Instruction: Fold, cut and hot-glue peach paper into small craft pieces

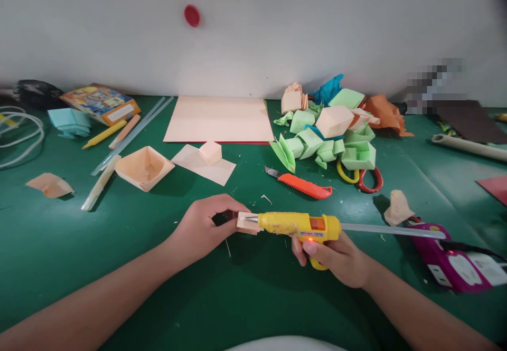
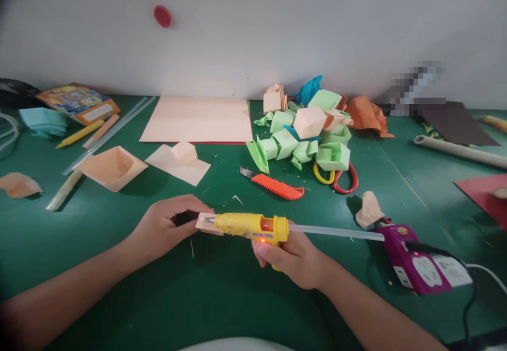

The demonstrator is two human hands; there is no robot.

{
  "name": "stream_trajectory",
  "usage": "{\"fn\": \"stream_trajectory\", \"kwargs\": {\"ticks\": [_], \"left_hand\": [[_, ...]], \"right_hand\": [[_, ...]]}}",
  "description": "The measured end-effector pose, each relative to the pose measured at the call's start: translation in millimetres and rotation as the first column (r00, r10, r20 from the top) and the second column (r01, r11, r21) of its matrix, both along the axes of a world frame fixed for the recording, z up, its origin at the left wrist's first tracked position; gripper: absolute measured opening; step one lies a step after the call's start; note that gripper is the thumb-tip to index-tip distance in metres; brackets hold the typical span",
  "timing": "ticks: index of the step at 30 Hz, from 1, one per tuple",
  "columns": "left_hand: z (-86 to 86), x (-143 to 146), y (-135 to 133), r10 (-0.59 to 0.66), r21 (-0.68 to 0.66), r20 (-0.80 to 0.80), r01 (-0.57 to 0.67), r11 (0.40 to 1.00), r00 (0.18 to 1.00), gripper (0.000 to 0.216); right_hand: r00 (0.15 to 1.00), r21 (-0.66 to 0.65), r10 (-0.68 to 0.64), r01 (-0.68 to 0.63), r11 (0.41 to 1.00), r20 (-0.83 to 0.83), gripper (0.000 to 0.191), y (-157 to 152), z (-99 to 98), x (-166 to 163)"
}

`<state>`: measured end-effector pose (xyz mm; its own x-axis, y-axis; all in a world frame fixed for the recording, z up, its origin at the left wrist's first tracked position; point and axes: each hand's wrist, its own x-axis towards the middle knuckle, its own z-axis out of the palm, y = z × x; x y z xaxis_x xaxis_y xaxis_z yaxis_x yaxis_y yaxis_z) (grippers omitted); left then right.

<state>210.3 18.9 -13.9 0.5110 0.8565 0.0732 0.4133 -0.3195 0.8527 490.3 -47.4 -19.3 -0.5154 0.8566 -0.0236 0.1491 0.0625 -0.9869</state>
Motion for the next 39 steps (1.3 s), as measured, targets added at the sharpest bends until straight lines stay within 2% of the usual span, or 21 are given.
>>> {"fn": "stream_trajectory", "kwargs": {"ticks": [13,27,39], "left_hand": [[-1.8,-1.1,-1.3,0.013,-0.03,0.015,-0.012,0.999,1.0,0.016],[-2.1,-0.6,0.0,0.011,0.001,0.002,-0.011,1.0,1.0,0.017],[-0.7,-1.1,-0.9,0.008,0.003,0.002,-0.008,1.0,1.0,0.017]], "right_hand": [[1.0,0.016,0.007,-0.007,1.0,-0.007,0.044,0.2,-1.9,1.6],[1.0,-0.031,-0.001,0.0,1.0,-0.03,0.043,-1.7,-5.9,4.4],[1.0,-0.015,-0.014,0.014,1.0,-0.014,0.047,-1.3,-2.4,2.2]]}}
